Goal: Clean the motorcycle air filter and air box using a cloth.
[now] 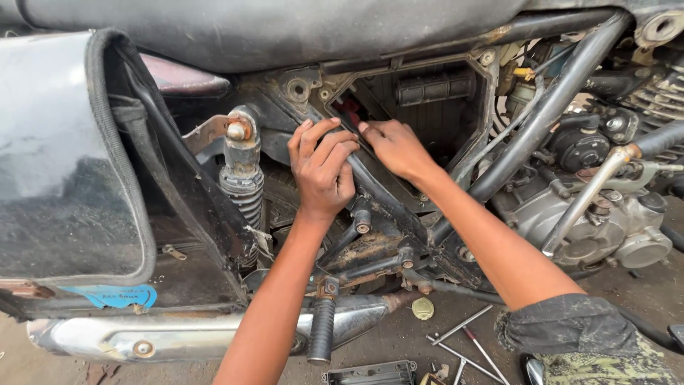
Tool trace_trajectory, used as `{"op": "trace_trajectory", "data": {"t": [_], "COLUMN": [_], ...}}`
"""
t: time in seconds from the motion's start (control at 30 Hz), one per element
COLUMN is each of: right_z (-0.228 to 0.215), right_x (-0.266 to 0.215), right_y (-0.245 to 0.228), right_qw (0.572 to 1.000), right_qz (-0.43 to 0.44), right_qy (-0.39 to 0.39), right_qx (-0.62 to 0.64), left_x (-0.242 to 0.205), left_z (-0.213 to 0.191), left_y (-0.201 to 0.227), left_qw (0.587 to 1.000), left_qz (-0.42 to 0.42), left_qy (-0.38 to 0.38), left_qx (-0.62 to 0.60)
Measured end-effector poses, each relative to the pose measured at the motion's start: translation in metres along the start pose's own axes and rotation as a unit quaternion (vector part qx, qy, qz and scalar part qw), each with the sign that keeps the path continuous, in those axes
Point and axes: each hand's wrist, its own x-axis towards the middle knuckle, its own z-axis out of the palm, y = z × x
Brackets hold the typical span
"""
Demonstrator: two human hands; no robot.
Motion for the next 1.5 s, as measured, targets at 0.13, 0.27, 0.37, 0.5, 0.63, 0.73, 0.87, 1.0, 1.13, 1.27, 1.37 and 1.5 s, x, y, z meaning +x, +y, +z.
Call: {"op": "trace_trajectory", "data": {"t": [0.13, 0.27, 0.37, 0.5, 0.63, 0.73, 0.87, 1.0, 1.13, 1.27, 1.37, 1.5], "right_z": [0.016, 0.030, 0.033, 0.039, 0.045, 0.041, 0.035, 0.035, 0.039, 0.048, 0.053, 0.055], "right_x": [0.023, 0.051, 0.059, 0.079, 0.091, 0.086, 0.075, 0.073, 0.082, 0.098, 0.104, 0.106], "right_y": [0.013, 0.023, 0.025, 0.037, 0.053, 0.044, 0.029, 0.032, 0.037, 0.058, 0.059, 0.071], "right_qw": [0.997, 0.970, 0.958, 0.972, 0.979, 0.974, 0.947, 0.931, 0.947, 0.987, 0.995, 0.994], "right_qz": [-0.011, 0.010, 0.034, 0.027, 0.008, 0.012, -0.002, -0.015, 0.003, 0.002, -0.048, -0.069], "right_qy": [-0.028, -0.107, -0.141, -0.133, -0.132, -0.134, -0.125, -0.132, -0.127, -0.106, -0.090, -0.080], "right_qx": [0.069, 0.219, 0.249, 0.193, 0.158, 0.184, 0.295, 0.340, 0.296, 0.118, -0.007, 0.010], "left_x": [0.000, -0.001, -0.001, 0.000, -0.001, 0.000, 0.002, 0.002, 0.004, 0.002, 0.002, 0.002], "left_z": [0.001, 0.002, 0.002, 0.004, 0.003, 0.004, 0.002, 0.001, 0.000, 0.000, -0.001, -0.002], "left_y": [-0.001, -0.003, -0.001, 0.001, 0.001, 0.000, 0.000, -0.001, 0.002, 0.003, 0.002, 0.001], "left_qw": [1.000, 1.000, 1.000, 1.000, 1.000, 1.000, 1.000, 1.000, 1.000, 0.999, 0.999, 0.999], "left_qz": [0.006, 0.001, -0.011, -0.019, -0.025, -0.028, -0.024, -0.019, -0.022, -0.034, -0.036, -0.034], "left_qy": [0.002, 0.002, 0.002, 0.003, 0.005, 0.011, 0.007, 0.006, 0.006, 0.008, 0.009, 0.009], "left_qx": [0.008, 0.007, 0.004, 0.012, 0.015, 0.008, 0.007, 0.005, 0.007, 0.009, 0.010, 0.008]}}
